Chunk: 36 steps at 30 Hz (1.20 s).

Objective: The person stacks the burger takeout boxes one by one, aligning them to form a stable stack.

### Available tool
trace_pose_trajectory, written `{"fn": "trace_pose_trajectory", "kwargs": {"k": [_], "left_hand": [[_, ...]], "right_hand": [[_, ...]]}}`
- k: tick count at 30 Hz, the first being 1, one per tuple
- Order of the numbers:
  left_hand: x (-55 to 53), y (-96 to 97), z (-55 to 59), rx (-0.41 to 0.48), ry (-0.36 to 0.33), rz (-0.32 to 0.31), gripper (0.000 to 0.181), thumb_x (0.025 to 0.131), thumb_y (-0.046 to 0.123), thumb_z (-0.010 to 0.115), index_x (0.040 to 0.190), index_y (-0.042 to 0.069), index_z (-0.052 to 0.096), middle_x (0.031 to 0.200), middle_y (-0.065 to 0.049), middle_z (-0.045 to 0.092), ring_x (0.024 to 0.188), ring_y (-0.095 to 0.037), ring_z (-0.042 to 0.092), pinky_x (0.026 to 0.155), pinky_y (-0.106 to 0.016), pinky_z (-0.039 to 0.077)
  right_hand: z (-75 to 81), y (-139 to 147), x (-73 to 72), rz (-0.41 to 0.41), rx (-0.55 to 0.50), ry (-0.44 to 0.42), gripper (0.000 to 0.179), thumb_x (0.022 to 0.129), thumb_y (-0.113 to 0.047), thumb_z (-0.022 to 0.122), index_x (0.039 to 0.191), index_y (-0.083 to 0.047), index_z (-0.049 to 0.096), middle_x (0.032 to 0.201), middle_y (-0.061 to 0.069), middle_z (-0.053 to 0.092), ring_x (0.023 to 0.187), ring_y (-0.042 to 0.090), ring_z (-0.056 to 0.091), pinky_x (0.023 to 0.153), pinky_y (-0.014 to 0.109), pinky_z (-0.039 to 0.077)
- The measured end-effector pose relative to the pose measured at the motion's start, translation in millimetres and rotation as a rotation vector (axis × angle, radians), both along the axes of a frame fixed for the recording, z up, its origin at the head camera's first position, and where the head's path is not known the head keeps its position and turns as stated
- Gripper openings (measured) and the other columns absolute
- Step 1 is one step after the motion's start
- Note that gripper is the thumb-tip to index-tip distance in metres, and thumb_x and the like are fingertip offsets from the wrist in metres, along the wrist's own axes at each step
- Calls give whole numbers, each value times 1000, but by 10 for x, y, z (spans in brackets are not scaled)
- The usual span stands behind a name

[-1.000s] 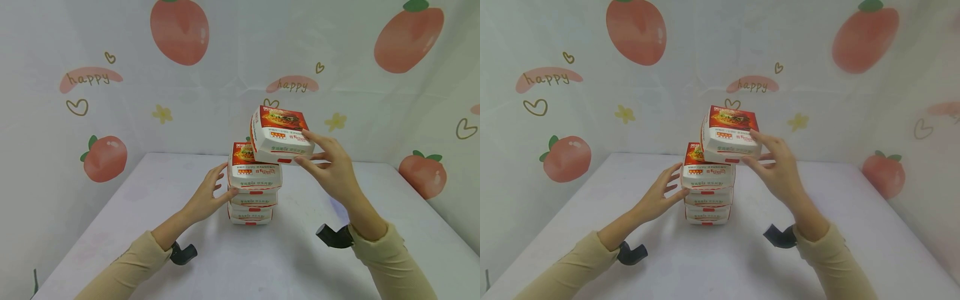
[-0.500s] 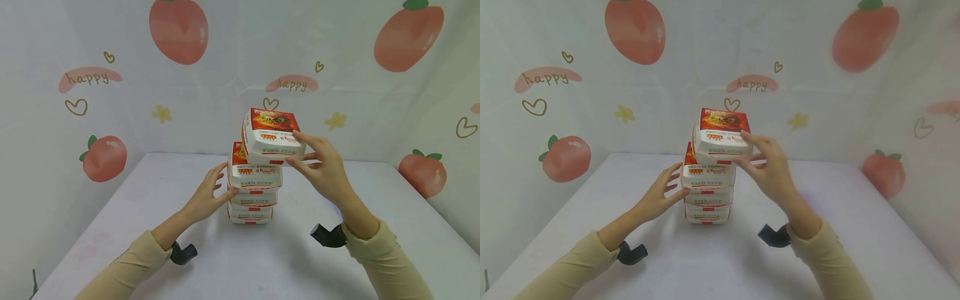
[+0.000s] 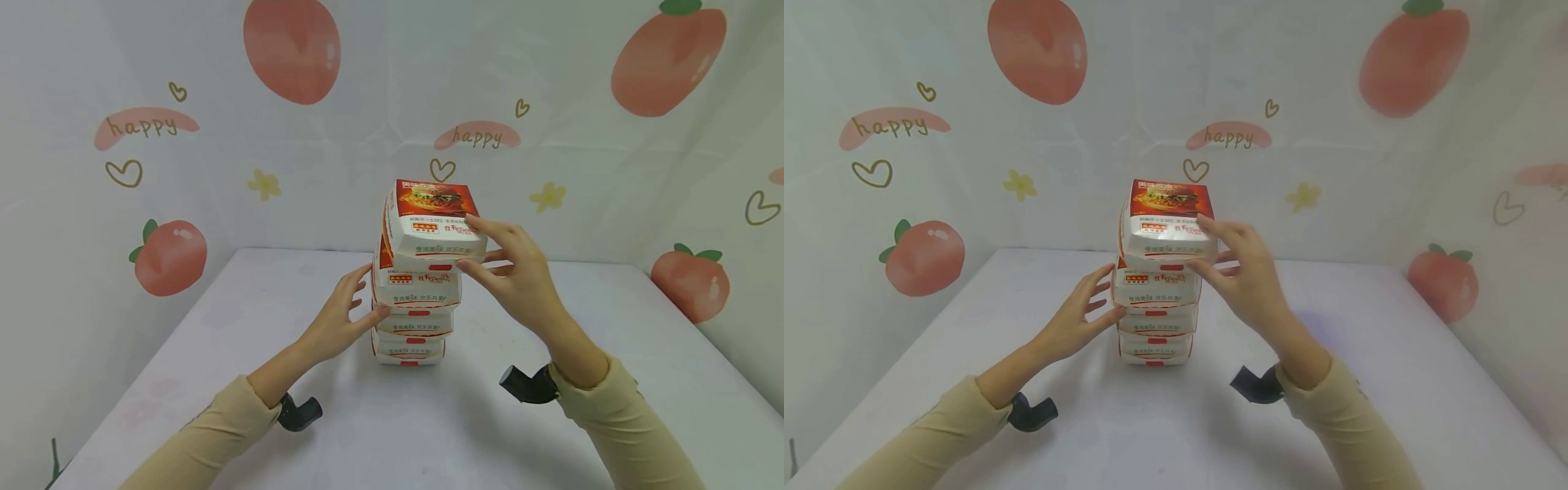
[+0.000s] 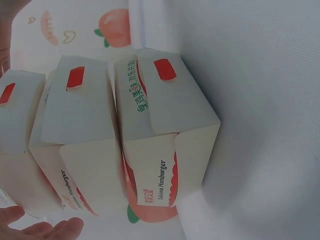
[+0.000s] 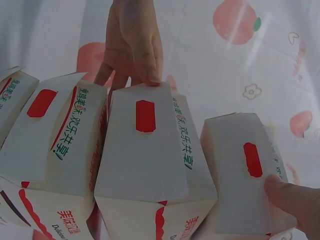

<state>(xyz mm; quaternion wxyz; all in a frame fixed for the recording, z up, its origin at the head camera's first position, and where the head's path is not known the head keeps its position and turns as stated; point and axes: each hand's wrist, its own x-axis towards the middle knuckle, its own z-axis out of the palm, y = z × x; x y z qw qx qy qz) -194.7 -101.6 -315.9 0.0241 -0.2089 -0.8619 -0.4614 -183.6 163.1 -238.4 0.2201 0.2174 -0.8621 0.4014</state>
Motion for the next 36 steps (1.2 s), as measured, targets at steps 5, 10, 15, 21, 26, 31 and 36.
{"fn": "trace_pose_trajectory", "kwargs": {"k": [5, 10, 15, 21, 26, 31, 36], "left_hand": [[-3, 1, 0, 2, 3, 0, 78, 89, 33, 63, 149, 17, 16, 152, -11, 23, 139, -36, 29, 108, -51, 38], [-5, 3, 0, 2, 4, 1, 78, 89, 32, 63, 149, 16, 16, 152, -11, 23, 139, -37, 29, 107, -51, 38], [3, 6, 4, 6, -5, 0, 78, 89, 32, 63, 149, 16, 16, 152, -12, 22, 139, -37, 28, 108, -51, 37], [3, 8, -1, 6, -5, -2, 78, 89, 32, 63, 149, 16, 16, 152, -11, 22, 139, -37, 28, 108, -51, 38], [4, 7, -4, 8, 0, -3, 78, 89, 33, 62, 149, 16, 16, 153, -11, 22, 139, -37, 28, 108, -51, 38], [6, 4, -4, 12, 3, -3, 77, 89, 33, 62, 149, 16, 16, 153, -11, 22, 139, -37, 28, 108, -52, 38], [2, 2, -8, 8, 6, -1, 77, 89, 33, 62, 149, 16, 16, 153, -11, 22, 139, -37, 29, 108, -52, 38]], "right_hand": [[2, -17, 0, 4, 3, 4, 59, 82, -20, 71, 136, -24, 49, 126, 12, 49, 88, 27, 67, 74, 39, 59], [5, -36, 3, 8, 9, -12, 58, 83, -20, 71, 136, -24, 49, 126, 12, 49, 89, 28, 66, 75, 42, 59], [5, -54, -1, 8, 14, -19, 58, 83, -20, 71, 136, -24, 49, 127, 12, 48, 89, 28, 65, 75, 42, 59], [4, -72, -5, 7, 22, -21, 59, 82, -20, 71, 137, -24, 48, 128, 12, 47, 89, 28, 65, 76, 43, 58], [13, -85, -2, 0, 41, -31, 60, 82, -20, 71, 137, -25, 48, 129, 12, 46, 90, 29, 65, 77, 43, 58], [23, -98, -10, 3, 53, -28, 60, 82, -20, 71, 138, -25, 47, 130, 12, 46, 90, 30, 64, 77, 44, 58], [25, -111, -18, 7, 56, -23, 60, 82, -20, 71, 137, -24, 47, 130, 12, 45, 90, 29, 64, 77, 44, 58]]}}
